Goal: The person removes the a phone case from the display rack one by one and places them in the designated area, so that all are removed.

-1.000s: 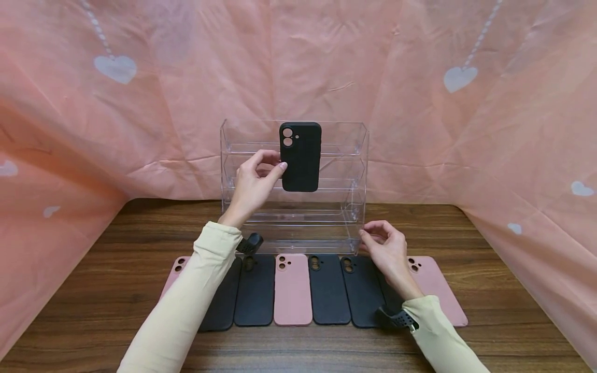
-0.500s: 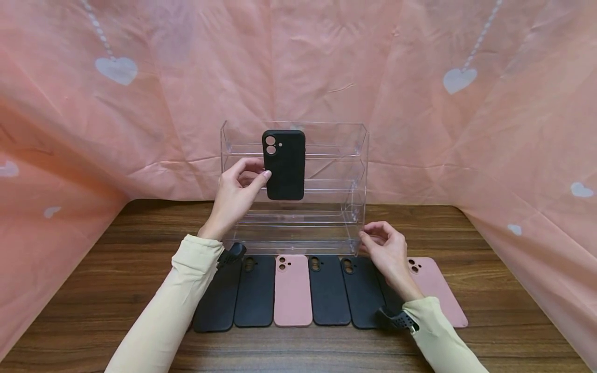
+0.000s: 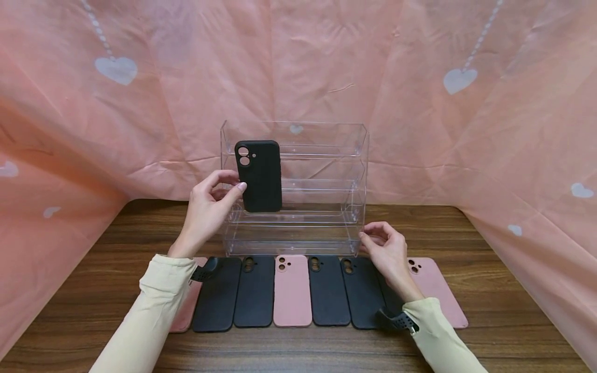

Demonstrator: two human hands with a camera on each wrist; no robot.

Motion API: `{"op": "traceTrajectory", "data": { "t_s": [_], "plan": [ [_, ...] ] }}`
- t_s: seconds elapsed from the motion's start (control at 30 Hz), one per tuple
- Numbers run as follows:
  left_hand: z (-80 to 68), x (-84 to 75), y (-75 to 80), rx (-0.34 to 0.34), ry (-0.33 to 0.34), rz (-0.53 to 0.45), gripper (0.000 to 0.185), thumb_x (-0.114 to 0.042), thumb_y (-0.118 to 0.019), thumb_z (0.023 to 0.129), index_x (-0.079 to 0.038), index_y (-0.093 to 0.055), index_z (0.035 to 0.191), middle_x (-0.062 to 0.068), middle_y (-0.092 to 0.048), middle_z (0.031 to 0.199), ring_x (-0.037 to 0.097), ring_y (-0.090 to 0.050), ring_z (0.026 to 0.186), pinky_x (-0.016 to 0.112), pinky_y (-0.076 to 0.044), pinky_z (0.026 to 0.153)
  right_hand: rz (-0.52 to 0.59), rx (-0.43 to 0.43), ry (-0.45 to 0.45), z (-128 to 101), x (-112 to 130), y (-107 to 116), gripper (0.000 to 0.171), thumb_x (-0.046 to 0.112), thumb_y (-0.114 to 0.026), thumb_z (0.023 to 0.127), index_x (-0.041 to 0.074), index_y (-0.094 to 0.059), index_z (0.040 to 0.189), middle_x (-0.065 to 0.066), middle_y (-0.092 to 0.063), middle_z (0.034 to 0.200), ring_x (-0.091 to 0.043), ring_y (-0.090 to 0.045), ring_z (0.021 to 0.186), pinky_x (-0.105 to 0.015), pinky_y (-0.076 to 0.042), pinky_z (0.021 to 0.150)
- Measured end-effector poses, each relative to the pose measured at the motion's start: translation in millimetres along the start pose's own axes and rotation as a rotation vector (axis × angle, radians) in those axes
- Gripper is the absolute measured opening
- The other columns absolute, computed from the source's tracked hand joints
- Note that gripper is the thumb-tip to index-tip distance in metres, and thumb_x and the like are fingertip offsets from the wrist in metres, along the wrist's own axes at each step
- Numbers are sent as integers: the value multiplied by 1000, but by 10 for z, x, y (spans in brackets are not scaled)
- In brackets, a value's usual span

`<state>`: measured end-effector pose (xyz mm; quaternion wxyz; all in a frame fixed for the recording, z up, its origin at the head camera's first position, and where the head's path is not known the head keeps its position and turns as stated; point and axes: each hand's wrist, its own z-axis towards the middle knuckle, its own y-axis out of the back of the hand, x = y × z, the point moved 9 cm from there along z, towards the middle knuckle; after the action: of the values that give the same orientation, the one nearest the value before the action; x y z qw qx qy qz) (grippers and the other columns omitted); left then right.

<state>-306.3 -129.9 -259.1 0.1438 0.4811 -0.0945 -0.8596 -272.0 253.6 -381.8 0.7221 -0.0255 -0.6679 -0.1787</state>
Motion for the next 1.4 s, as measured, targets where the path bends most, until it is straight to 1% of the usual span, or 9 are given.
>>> {"op": "traceTrajectory", "data": {
  "t_s": [0.1, 0.27, 0.43, 0.53, 0.7, 0.83, 1.0, 1.2, 1.4],
  "plan": [
    [-73, 33, 98, 7, 19, 11, 24, -23, -72, 96, -11, -69, 117, 2, -68, 101, 10, -72, 79, 17, -50, 63, -4, 3, -1, -1, -5, 0, 26, 3, -72, 93, -5, -62, 116, -6, -70, 103, -2, -73, 80, -27, -63, 70],
    [-187, 99, 259, 24, 49, 34, 25, -24, -72, 97, -12, -68, 119, -4, -68, 97, 9, -69, 75, 18, -50, 63, -8, 3, 0, 1, -9, 0, 26, 3, -71, 93, -5, -62, 116, -10, -69, 106, -2, -73, 80, -26, -63, 71],
    [-293, 201, 427, 38, 69, 62, 26, -24, -70, 98, -11, -67, 120, -6, -67, 102, 6, -71, 82, 16, -56, 72, -11, 0, 4, 4, -2, 5, 26, 3, -71, 93, -5, -62, 116, -11, -69, 107, -2, -73, 80, -26, -63, 70],
    [-354, 276, 520, 60, 73, 98, 25, -23, -69, 99, -10, -66, 121, -8, -67, 102, 6, -72, 83, 17, -56, 73, -19, 4, 3, 7, -12, 8, 28, 2, -71, 93, -5, -62, 118, -12, -69, 109, -1, -72, 80, -26, -63, 70],
    [-455, 417, 679, 95, 102, 184, 26, -24, -69, 99, -12, -66, 121, -16, -66, 99, 7, -71, 76, 18, -55, 68, -33, 1, 7, 0, -4, 10, 27, 2, -71, 93, -5, -62, 117, -17, -69, 112, 0, -72, 80, -25, -63, 71],
    [-532, 544, 802, 121, 130, 192, 28, -23, -69, 99, -9, -65, 123, -17, -65, 100, 2, -72, 77, 19, -59, 71, -34, -4, 14, -4, 5, 7, 25, 1, -71, 93, -5, -63, 115, -16, -69, 109, -3, -73, 81, -27, -64, 71],
    [-619, 714, 980, 134, 161, 201, 29, -21, -70, 98, -8, -64, 124, -19, -65, 99, -4, -71, 80, 17, -59, 70, -46, -9, 17, -3, 9, 12, 23, 1, -71, 92, -4, -64, 114, -12, -70, 105, -5, -74, 82, -29, -64, 72],
    [-745, 915, 1201, 139, 197, 242, 32, -19, -70, 98, -4, -64, 125, -27, -65, 95, -6, -70, 79, 17, -59, 69, -69, -14, 14, 5, 2, 9, 24, 2, -71, 92, -3, -64, 115, -17, -70, 109, -5, -74, 83, -27, -64, 72],
    [-868, 1064, 1353, 183, 210, 253, 31, -16, -69, 98, 0, -62, 125, -28, -65, 95, -4, -69, 78, 16, -59, 68, -59, -17, 19, -10, 17, 8, 24, 2, -72, 92, -4, -64, 114, -16, -70, 108, -3, -73, 81, -26, -63, 71]
  ]
}}
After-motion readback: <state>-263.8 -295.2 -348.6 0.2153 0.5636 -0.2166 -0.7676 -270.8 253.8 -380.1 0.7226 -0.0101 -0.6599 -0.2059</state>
